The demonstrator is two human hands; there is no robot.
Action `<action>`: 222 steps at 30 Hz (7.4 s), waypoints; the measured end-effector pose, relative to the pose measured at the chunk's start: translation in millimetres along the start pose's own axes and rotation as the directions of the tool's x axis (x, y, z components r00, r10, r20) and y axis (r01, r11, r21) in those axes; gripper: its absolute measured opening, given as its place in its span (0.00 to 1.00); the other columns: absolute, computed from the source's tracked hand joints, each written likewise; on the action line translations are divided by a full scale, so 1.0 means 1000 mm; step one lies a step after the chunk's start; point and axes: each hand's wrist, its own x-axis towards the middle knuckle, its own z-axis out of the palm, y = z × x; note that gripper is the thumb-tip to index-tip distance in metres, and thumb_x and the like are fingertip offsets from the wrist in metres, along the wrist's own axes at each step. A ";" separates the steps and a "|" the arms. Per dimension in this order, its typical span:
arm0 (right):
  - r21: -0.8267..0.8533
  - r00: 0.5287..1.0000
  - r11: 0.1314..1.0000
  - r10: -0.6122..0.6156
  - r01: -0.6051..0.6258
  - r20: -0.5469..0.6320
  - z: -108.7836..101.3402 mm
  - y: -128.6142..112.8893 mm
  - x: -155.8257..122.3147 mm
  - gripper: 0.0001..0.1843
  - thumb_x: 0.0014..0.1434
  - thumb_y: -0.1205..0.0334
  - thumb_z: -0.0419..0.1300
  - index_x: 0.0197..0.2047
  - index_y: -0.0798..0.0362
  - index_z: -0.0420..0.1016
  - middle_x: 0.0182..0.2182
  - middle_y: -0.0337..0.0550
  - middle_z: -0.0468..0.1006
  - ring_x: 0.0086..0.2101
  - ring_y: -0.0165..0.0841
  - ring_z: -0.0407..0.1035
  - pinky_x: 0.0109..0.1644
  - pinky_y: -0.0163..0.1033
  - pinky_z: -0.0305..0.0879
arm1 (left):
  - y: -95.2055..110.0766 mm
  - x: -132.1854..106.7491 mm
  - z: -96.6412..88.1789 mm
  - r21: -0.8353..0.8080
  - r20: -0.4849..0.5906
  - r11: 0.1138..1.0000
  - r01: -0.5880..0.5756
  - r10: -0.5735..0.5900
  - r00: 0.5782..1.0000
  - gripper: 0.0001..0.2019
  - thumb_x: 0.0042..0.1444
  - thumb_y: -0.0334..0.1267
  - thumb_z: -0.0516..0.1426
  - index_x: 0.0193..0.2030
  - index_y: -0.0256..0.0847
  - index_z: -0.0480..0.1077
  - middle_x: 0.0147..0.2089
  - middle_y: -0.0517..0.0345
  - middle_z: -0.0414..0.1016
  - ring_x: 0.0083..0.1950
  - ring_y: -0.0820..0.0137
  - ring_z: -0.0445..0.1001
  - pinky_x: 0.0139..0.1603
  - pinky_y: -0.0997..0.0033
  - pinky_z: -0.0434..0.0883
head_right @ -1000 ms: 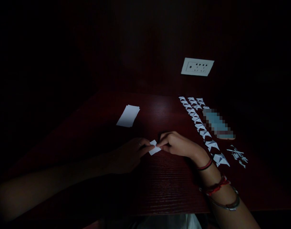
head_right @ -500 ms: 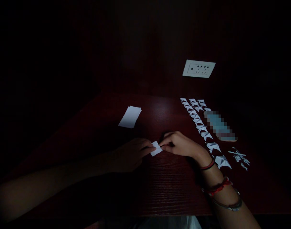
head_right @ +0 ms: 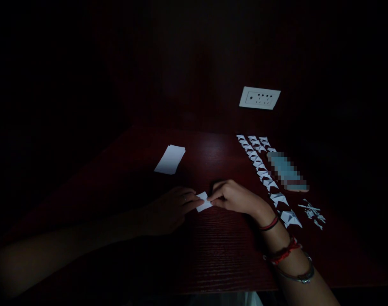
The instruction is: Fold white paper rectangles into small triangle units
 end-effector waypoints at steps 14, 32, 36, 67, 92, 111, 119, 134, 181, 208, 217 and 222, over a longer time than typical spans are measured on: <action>0.049 0.999 0.999 -0.021 0.020 0.028 -0.002 -0.003 -0.002 0.13 0.52 0.70 0.55 0.41 0.52 0.74 0.31 0.41 0.73 0.31 0.27 0.66 0.37 0.32 0.59 | -0.003 -0.001 0.005 -0.008 -0.031 1.000 -0.011 0.010 0.999 0.22 0.49 0.30 0.49 0.53 0.39 0.55 0.51 0.51 0.60 0.54 0.61 0.55 0.52 0.60 0.55; 0.016 0.997 0.998 0.068 -0.068 0.022 -0.008 -0.008 -0.004 0.15 0.49 0.72 0.54 0.39 0.52 0.75 0.30 0.39 0.73 0.30 0.27 0.66 0.35 0.31 0.59 | 0.000 -0.001 0.003 0.024 -0.028 0.999 0.021 -0.020 0.999 0.22 0.50 0.29 0.48 0.53 0.38 0.55 0.52 0.54 0.60 0.54 0.63 0.54 0.53 0.62 0.54; -0.011 1.000 1.000 0.026 -0.026 0.006 -0.006 -0.011 -0.001 0.16 0.50 0.71 0.54 0.42 0.51 0.73 0.30 0.40 0.72 0.29 0.27 0.65 0.34 0.31 0.58 | 0.002 0.001 0.001 0.025 -0.018 0.999 0.022 -0.022 1.000 0.21 0.50 0.30 0.49 0.53 0.38 0.55 0.51 0.53 0.61 0.53 0.62 0.55 0.52 0.62 0.55; -0.014 0.999 1.000 0.023 -0.023 0.038 -0.008 -0.011 -0.002 0.17 0.52 0.71 0.53 0.44 0.49 0.71 0.32 0.40 0.72 0.31 0.27 0.65 0.36 0.31 0.58 | -0.001 -0.002 0.008 0.041 -0.053 0.999 0.005 -0.003 0.999 0.20 0.50 0.30 0.49 0.52 0.37 0.55 0.52 0.51 0.60 0.54 0.61 0.54 0.52 0.60 0.54; -0.053 0.996 0.998 0.033 -0.028 0.083 -0.005 -0.018 0.001 0.13 0.52 0.69 0.53 0.41 0.52 0.72 0.33 0.42 0.73 0.34 0.30 0.66 0.38 0.32 0.58 | 0.001 -0.001 0.003 0.036 -0.036 0.999 0.021 -0.020 0.999 0.20 0.51 0.31 0.49 0.52 0.37 0.57 0.50 0.50 0.60 0.52 0.61 0.56 0.51 0.61 0.55; -0.115 0.996 0.991 0.080 -0.075 0.043 -0.002 -0.015 0.000 0.18 0.54 0.70 0.51 0.47 0.46 0.68 0.36 0.39 0.73 0.35 0.29 0.66 0.39 0.32 0.59 | 0.000 -0.002 0.009 -0.011 -0.099 1.000 0.013 -0.014 0.995 0.23 0.49 0.27 0.49 0.53 0.38 0.55 0.50 0.50 0.59 0.51 0.62 0.57 0.50 0.61 0.57; -0.254 0.995 0.965 0.085 -0.070 0.050 -0.003 -0.018 -0.002 0.19 0.54 0.71 0.49 0.46 0.45 0.69 0.34 0.39 0.72 0.33 0.29 0.66 0.35 0.32 0.58 | 0.000 0.000 0.005 -0.042 -0.063 0.998 0.037 -0.040 0.997 0.22 0.49 0.28 0.49 0.52 0.39 0.56 0.50 0.52 0.61 0.52 0.63 0.57 0.51 0.61 0.57; -0.201 0.999 0.980 0.026 -0.016 0.048 -0.001 -0.010 -0.003 0.17 0.54 0.72 0.50 0.43 0.46 0.71 0.30 0.39 0.69 0.31 0.27 0.64 0.34 0.31 0.57 | -0.013 -0.003 0.010 -0.130 -0.080 0.991 -0.026 0.016 0.997 0.25 0.49 0.26 0.45 0.56 0.39 0.51 0.57 0.58 0.56 0.61 0.66 0.46 0.57 0.60 0.52; -0.217 0.996 0.975 0.070 -0.058 0.050 -0.006 -0.014 -0.006 0.18 0.51 0.74 0.50 0.41 0.49 0.73 0.34 0.40 0.72 0.34 0.28 0.66 0.38 0.32 0.60 | -0.011 -0.003 0.013 0.006 -0.103 1.000 -0.025 0.025 0.994 0.19 0.52 0.27 0.48 0.51 0.42 0.58 0.54 0.55 0.60 0.58 0.64 0.53 0.53 0.61 0.56; -0.161 0.994 0.981 0.104 -0.107 -0.024 -0.014 -0.018 -0.008 0.16 0.54 0.70 0.50 0.45 0.50 0.70 0.34 0.41 0.71 0.33 0.29 0.66 0.38 0.33 0.60 | -0.008 -0.003 0.011 0.006 -0.093 1.000 0.024 -0.023 0.995 0.19 0.54 0.28 0.46 0.54 0.40 0.56 0.50 0.50 0.60 0.53 0.63 0.56 0.50 0.61 0.58; -0.180 0.994 0.979 0.102 -0.096 0.024 -0.002 -0.013 -0.001 0.14 0.54 0.64 0.53 0.45 0.48 0.70 0.35 0.41 0.69 0.34 0.30 0.66 0.38 0.34 0.60 | -0.006 -0.001 0.013 -0.005 -0.078 0.998 0.062 -0.062 0.995 0.21 0.54 0.28 0.46 0.55 0.41 0.54 0.50 0.49 0.59 0.53 0.62 0.57 0.49 0.60 0.59; -0.197 0.996 0.977 0.089 -0.088 -0.004 -0.001 -0.006 -0.003 0.15 0.54 0.61 0.53 0.46 0.49 0.70 0.33 0.42 0.70 0.32 0.30 0.66 0.36 0.33 0.60 | -0.007 -0.003 0.013 -0.050 -0.153 0.996 0.073 -0.079 0.985 0.24 0.51 0.28 0.47 0.57 0.39 0.51 0.57 0.49 0.51 0.59 0.61 0.48 0.55 0.59 0.55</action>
